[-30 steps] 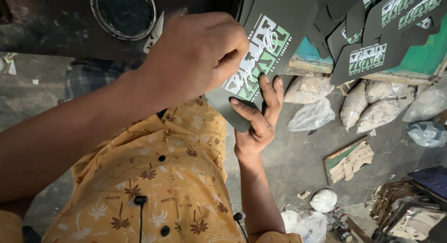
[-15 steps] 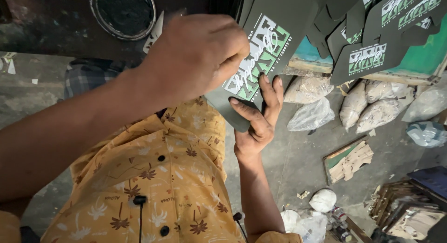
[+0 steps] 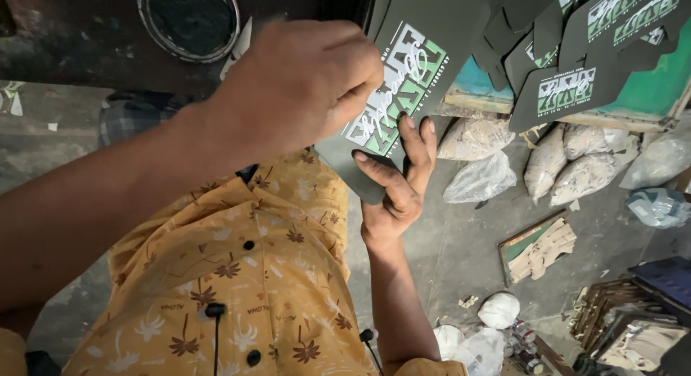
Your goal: Peeling off waste material from printed clothing labels using a small needle tool.
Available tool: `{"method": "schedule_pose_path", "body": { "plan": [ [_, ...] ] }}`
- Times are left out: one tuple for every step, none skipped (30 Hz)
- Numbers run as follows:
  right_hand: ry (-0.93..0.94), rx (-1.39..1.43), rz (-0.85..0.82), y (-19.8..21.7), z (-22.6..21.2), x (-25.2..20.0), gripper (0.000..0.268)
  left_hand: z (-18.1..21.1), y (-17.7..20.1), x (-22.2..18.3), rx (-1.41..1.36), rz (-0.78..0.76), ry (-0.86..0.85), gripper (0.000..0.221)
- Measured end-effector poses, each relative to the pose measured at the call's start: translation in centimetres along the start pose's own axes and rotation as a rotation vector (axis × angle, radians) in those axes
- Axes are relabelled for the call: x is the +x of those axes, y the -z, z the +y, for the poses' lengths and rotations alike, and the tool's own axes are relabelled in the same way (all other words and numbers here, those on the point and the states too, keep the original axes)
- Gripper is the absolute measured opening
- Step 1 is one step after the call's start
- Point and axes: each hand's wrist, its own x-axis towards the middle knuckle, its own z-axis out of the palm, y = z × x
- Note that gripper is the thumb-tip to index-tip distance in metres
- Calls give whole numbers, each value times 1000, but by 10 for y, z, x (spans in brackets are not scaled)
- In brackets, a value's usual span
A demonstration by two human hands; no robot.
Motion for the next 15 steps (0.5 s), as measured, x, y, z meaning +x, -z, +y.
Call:
{"method": "schedule_pose_path", "body": {
  "plan": [
    [1, 0, 1, 0, 0, 0, 17, 0, 1, 0, 1, 0, -1, 12],
    [2, -1, -2, 0, 1, -1, 17, -1, 1, -1, 5, -13, -9, 13],
    [2, -4, -4, 0, 1, -1, 17, -1, 2, -1, 9, -27, -16, 15],
    [2, -4, -3, 0, 2, -1, 17, -2, 2, -1, 9, -28, -17, 15],
    [7, 4, 5, -1, 2, -1, 17, -2, 2, -1, -13, -20, -4, 13],
    [12, 12, 12, -2, 3, -2, 17, -2, 2, -2, -34, -13, 9, 11],
    [12, 12, 12, -2, 2, -2, 17, -2, 1, -1, -34, -13, 9, 11],
    [10, 12, 11, -2, 2, -1, 17, -2, 0, -1, -5, -27, 10, 12],
    [9, 11, 11, -2, 2, -1, 17, -2, -1, -1, 24, -41, 10, 13],
    [8, 11, 12, -1, 0, 0, 17, -2, 0, -1, 23, -41, 9, 13],
    [0, 6, 3, -1, -1, 1, 18, -2, 1, -1, 22, -43, 5, 14],
    [-7, 1, -6, 0, -3, 2, 19, -1, 1, -1, 20, -44, 1, 15],
    [-5, 2, -4, 0, -1, 1, 19, -2, 1, -1, 22, -43, 0, 15],
    [1, 6, 1, 0, 0, 0, 17, -2, 1, -1, 10, -43, -2, 16],
    [4, 10, 3, 0, 1, -1, 16, -2, 1, -1, -4, -43, -1, 16]
  ]
}}
